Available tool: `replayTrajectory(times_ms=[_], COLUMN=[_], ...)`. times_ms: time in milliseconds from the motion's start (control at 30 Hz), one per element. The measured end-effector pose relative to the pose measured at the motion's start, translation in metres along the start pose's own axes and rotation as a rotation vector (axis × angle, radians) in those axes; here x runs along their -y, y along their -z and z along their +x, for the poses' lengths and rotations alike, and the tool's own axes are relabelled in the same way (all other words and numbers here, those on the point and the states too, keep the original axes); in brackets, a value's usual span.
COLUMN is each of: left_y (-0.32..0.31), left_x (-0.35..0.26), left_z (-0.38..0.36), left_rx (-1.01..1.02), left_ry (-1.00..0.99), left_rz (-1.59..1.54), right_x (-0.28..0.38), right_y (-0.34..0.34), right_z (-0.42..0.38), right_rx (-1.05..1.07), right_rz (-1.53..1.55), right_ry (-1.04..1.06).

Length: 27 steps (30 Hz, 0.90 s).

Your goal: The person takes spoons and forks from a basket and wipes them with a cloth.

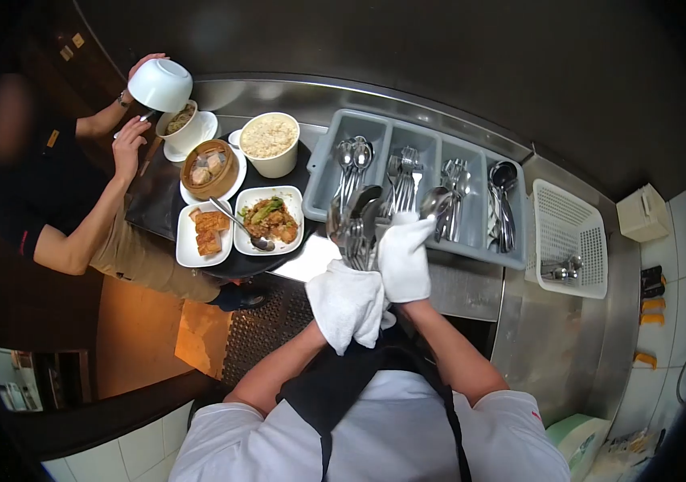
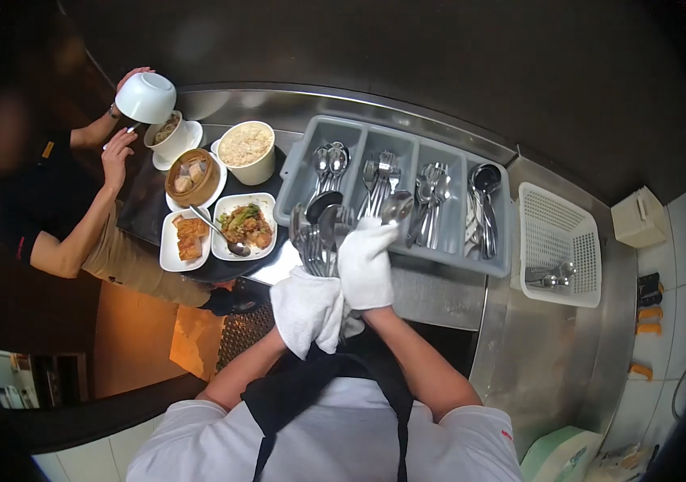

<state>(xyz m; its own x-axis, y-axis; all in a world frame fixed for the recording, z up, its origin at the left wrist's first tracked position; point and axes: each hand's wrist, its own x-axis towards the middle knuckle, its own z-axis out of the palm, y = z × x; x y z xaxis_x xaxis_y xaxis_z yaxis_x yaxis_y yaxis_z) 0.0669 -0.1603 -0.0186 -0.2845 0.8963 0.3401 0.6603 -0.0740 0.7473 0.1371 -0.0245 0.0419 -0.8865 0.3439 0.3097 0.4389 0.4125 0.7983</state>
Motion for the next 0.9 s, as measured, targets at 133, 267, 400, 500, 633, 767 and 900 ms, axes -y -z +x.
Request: replayTrajectory(times_ms=[133,267,400,500,633,767,900], left_y=[0.009,0.011,0.036,0.039,0.026,0.0,0.004], left_x=[0.054,0.038,0.004,0.005,0.009,0.035,0.022], left_z=[-0.031,-0.034,-0.019,-0.03,-0.027,-0.025,-0.018], left_rx=[-0.106,-0.145,-0.146,-0.039,0.049,0.047,-0.125], left_ry=[0.004,0.397,0.462,0.22,0.339,0.502,0.614], left_rz=[0.211,-0.722,-0.892,-0.21,-0.451,-1.364,-1.547], right_x=[0.023,0.038,0.007,0.016,0.062,0.022,0.046], right_y=[-0.004,-0.037,0.005,0.01,-0.034,-0.016,-0.052], right_z=[0.008,0.041,0.068,0.063,0.051,0.049,0.034], right_rx=[-0.085,-0.018,-0.141,0.047,-0.157,-0.149,-0.037], right_rz=[0.612,0.873,1.226,2.142,2.616,2.517,2.207], right_ry=[0.252,0.359,0.464,-0.05,-0.511,-0.763,-0.587])
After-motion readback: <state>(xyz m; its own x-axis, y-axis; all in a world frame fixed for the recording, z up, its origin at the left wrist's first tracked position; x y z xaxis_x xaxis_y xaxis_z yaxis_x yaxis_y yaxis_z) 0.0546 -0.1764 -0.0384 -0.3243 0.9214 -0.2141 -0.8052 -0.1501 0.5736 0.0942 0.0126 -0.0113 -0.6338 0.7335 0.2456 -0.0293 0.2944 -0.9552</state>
